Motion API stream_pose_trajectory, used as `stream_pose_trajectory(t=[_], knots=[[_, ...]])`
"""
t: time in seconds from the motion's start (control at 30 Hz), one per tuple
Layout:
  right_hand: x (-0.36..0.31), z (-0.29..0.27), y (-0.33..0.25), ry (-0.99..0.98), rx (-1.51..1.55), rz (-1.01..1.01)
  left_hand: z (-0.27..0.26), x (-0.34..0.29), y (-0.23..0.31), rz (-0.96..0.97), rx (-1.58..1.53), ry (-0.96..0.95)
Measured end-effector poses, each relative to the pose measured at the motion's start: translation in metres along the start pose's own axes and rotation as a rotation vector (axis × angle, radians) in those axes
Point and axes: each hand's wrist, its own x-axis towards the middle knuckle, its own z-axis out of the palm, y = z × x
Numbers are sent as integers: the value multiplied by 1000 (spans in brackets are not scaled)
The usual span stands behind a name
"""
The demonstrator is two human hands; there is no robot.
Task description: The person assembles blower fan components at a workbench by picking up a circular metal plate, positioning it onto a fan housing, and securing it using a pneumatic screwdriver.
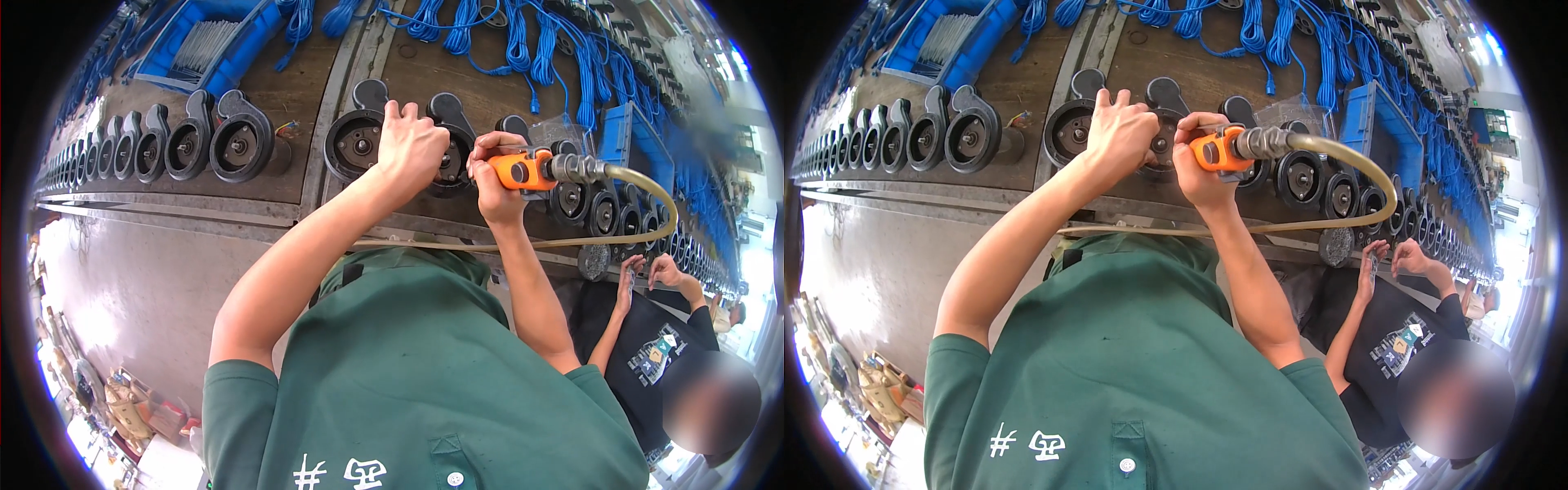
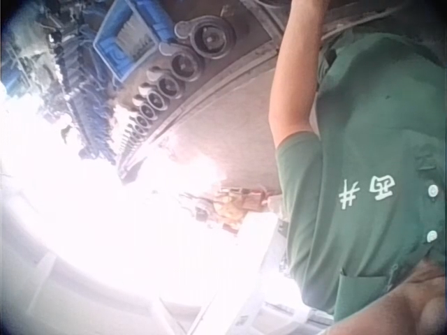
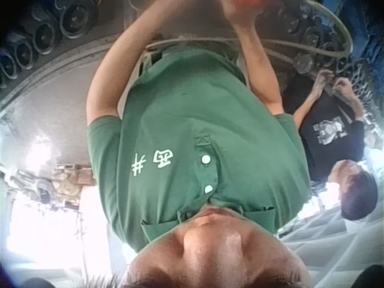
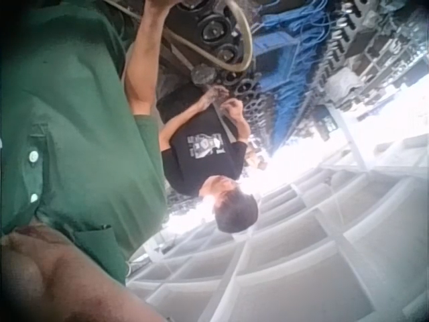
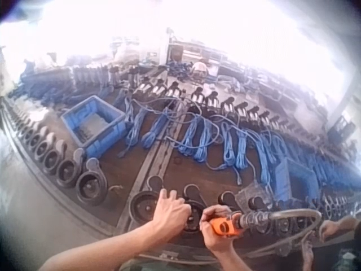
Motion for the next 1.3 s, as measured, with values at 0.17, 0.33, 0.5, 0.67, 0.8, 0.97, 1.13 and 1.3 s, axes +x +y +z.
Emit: stream_pose_trajectory(t=[0.17,0.33,0.5,0.67,0.8,0.97,1.13,1.3], knots=[[5,2,-11,7,-29,-5,4,2,1,-31,18,-33],[9,8,-17,36,190,42,5,1,0,-39,19,-30],[9,4,-11,56,178,57,2,1,0,-29,-5,-31],[10,6,-14,46,121,46,2,2,-1,-33,-3,-49],[8,7,-14,-12,78,37,5,1,-2,-30,-9,-23],[3,5,-4,-41,-52,6,4,0,-2,-28,-24,-3],[0,7,-4,-45,-24,32,-3,-1,-6,-7,-61,-70],[-2,4,-5,-8,-16,14,7,-46,8,-190,-413,400]])
